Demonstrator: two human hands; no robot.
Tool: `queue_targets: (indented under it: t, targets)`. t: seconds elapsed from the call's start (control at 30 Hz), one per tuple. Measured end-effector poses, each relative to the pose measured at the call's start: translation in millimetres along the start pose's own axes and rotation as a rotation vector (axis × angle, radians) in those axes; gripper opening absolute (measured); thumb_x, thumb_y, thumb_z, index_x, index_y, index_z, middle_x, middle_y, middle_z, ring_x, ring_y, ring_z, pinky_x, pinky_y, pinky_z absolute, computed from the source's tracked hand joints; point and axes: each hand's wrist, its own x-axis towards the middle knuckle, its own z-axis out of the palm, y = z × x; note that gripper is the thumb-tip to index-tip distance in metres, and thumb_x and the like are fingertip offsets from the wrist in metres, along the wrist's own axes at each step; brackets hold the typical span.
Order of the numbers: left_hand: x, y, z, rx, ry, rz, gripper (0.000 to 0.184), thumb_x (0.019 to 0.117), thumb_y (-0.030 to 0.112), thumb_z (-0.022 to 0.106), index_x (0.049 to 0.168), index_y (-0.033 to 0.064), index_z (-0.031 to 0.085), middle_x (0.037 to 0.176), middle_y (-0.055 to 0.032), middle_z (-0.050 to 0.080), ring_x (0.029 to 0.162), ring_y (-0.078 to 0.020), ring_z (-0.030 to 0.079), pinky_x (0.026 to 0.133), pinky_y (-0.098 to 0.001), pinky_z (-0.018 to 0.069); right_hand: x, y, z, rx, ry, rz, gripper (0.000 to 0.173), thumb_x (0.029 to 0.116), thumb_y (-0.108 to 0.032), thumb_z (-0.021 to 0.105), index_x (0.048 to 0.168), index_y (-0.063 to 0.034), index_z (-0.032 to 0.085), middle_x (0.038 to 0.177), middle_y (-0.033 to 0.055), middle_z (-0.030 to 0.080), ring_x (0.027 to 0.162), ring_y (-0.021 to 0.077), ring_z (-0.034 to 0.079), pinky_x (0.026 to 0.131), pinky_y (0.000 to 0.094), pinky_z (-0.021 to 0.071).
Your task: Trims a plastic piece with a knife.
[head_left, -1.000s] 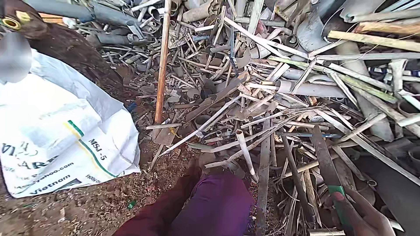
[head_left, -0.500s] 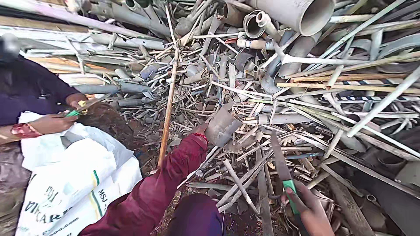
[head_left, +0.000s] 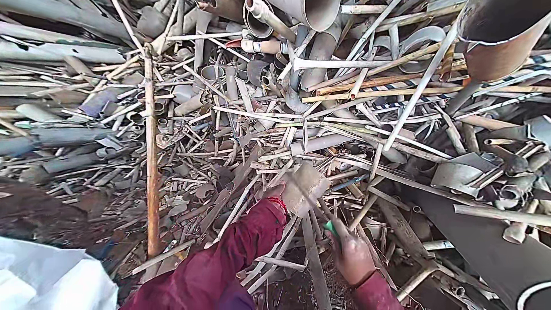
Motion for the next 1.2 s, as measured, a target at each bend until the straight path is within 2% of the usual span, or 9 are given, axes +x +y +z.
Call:
queue_targets:
  t: [0.17,0.33,0.47,0.63,0.7,0.77,0.9,1.1,1.2]
  targets:
    - [-63,26,10,-0.163,0.051,-0.069,0.042,0.1114,0.023,0.043,0.140,-0.0067,0.050,0.147,-0.0237,0.050,0.135,-0.0273,0.050,0.113,-0.0421,0.0376,20,44,-15,0.415,0.180,0.299,0.047,0.1019,-0.025,0.054,0.138,0.0049,0.054,0.073,0.0053,0.067,0.049,0.0141,0.059,0.048,0.0332,0.0523]
    - [-72,10,23,-0.305,-0.050,0.265,0.034,0.1113,0.018,0.041,0.100,-0.0047,0.063,0.079,-0.0041,0.064,0.073,-0.0048,0.064,0.074,-0.0229,0.0545,15,11,0,1.252,0.044,0.222,0.096,0.0894,-0.031,0.071,0.159,-0.0019,0.012,0.078,-0.0027,0.065,0.044,0.0047,0.058,0.036,0.0214,0.0505]
    - [-41,-9,29,-0.635,-0.164,0.533,0.059,0.1095,0.020,0.016,0.063,0.0180,0.052,0.055,0.0090,0.057,0.053,0.0003,0.056,0.056,-0.0178,0.0497,3,-9,18,1.088,0.245,0.163,0.085,0.0887,-0.028,0.074,0.151,0.0043,0.026,0.093,0.0007,0.068,0.053,0.0026,0.062,0.042,0.0197,0.0530]
    - [-50,1,24,-0.753,-0.279,0.587,0.053,0.1078,0.031,0.024,0.070,0.0203,0.060,0.066,0.0098,0.063,0.072,-0.0018,0.064,0.079,-0.0211,0.0549,0,-23,35,0.944,0.566,0.113,0.061,0.0835,-0.016,0.078,0.127,-0.0019,0.038,0.093,-0.0014,0.068,0.053,0.0001,0.062,0.046,0.0190,0.0556]
    - [-50,-5,23,-0.816,-0.370,0.545,0.033,0.0997,0.048,0.057,0.096,0.0158,0.059,0.089,0.0050,0.066,0.093,-0.0090,0.067,0.090,-0.0314,0.0552,0,-29,38,0.977,0.568,0.177,0.057,0.0846,-0.011,0.073,0.127,0.0038,0.039,0.087,-0.0004,0.066,0.052,0.0020,0.062,0.046,0.0201,0.0567]
    - [-62,-8,30,-0.864,-0.450,0.439,0.043,0.1060,0.044,0.043,0.126,0.0065,0.048,0.105,-0.0018,0.068,0.100,-0.0119,0.068,0.088,-0.0317,0.0572,2,-36,42,1.001,0.552,0.267,0.061,0.0861,-0.008,0.069,0.135,0.0086,0.036,0.079,0.0008,0.067,0.051,0.0049,0.065,0.047,0.0220,0.0584]
    - [-105,6,48,-1.008,-0.414,-0.053,0.050,0.1097,0.048,0.026,0.115,0.0102,0.058,0.093,-0.0085,0.070,0.086,-0.0201,0.072,0.073,-0.0387,0.0610,14,-15,49,0.921,0.445,0.290,0.069,0.0886,-0.010,0.067,0.143,0.0089,0.028,0.074,0.0017,0.067,0.052,0.0062,0.065,0.050,0.0243,0.0583]
    - [-62,1,16,-1.050,-0.385,0.310,0.034,0.0862,0.026,0.060,0.112,0.0045,0.054,0.089,-0.0079,0.071,0.082,-0.0172,0.072,0.071,-0.0353,0.0621,2,-6,20,0.510,0.277,0.216,0.053,0.1009,-0.037,0.056,0.132,0.0050,0.050,0.074,0.0041,0.062,0.053,0.0114,0.058,0.050,0.0327,0.0528]
    - [-43,4,-5,-1.049,-0.352,0.415,0.050,0.0893,0.039,0.070,0.122,0.0061,0.051,0.097,-0.0071,0.070,0.090,-0.0164,0.071,0.078,-0.0360,0.0609,-16,-28,7,0.216,-0.143,0.176,0.044,0.1064,-0.029,0.051,0.134,0.0057,0.057,0.082,0.0213,0.070,0.072,0.0381,0.071,0.067,0.0556,0.0574]
